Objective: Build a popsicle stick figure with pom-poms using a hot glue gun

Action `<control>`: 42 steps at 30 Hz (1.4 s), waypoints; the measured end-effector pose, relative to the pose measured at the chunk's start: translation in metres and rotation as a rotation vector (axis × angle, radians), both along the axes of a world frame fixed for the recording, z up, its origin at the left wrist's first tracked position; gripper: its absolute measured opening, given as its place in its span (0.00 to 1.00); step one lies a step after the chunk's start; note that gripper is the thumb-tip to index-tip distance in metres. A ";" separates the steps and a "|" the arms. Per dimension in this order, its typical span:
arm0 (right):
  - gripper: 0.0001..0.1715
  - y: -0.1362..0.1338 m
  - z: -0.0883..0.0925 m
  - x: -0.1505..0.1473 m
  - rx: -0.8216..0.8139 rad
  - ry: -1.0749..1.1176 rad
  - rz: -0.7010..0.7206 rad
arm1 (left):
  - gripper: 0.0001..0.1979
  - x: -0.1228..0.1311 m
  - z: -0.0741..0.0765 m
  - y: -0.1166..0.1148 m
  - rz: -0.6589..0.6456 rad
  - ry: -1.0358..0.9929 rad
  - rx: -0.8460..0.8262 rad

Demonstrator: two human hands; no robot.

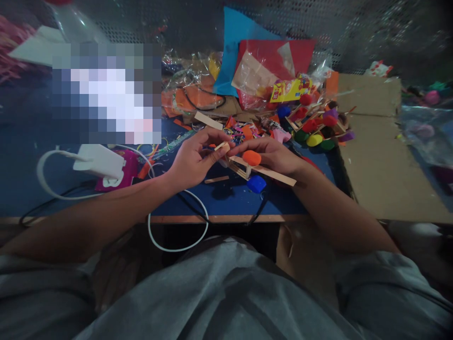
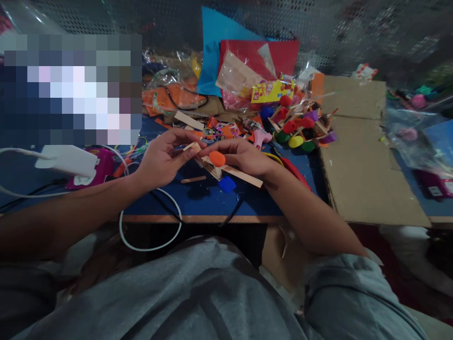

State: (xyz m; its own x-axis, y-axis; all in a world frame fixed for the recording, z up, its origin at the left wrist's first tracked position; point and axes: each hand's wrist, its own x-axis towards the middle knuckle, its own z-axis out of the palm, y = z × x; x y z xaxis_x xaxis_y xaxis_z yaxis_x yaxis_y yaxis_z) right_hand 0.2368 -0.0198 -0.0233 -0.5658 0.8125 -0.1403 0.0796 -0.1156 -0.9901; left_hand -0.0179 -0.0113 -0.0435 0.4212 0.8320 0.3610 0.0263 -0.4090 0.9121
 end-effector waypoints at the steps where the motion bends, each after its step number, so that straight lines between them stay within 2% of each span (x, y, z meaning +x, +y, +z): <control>1: 0.24 0.000 0.000 0.000 -0.001 0.001 0.004 | 0.22 0.000 0.000 0.000 -0.006 -0.001 -0.002; 8: 0.26 0.002 -0.002 -0.003 0.034 0.065 0.034 | 0.23 0.000 0.001 0.000 -0.007 -0.020 -0.020; 16: 0.20 0.010 -0.016 0.002 0.144 -0.030 0.046 | 0.23 -0.001 0.003 -0.001 0.024 0.005 0.056; 21: 0.19 0.009 -0.014 0.001 0.152 -0.014 0.055 | 0.23 -0.001 0.004 -0.002 0.015 0.044 0.037; 31: 0.19 0.011 -0.006 0.000 0.409 -0.077 0.101 | 0.25 0.001 0.003 -0.002 0.041 0.021 0.022; 37: 0.27 0.008 -0.004 0.002 0.324 -0.057 0.094 | 0.23 -0.001 0.002 -0.002 -0.004 0.021 -0.002; 42: 0.26 0.010 -0.008 0.004 0.387 0.001 0.137 | 0.23 -0.002 0.003 -0.002 0.015 0.050 0.020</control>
State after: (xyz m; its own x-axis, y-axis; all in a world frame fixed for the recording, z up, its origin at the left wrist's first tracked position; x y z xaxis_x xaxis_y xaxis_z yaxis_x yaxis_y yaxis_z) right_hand 0.2412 -0.0099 -0.0314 -0.6727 0.7221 0.1615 0.0672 0.2770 -0.9585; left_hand -0.0196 -0.0132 -0.0401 0.4265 0.8313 0.3565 0.0778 -0.4264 0.9012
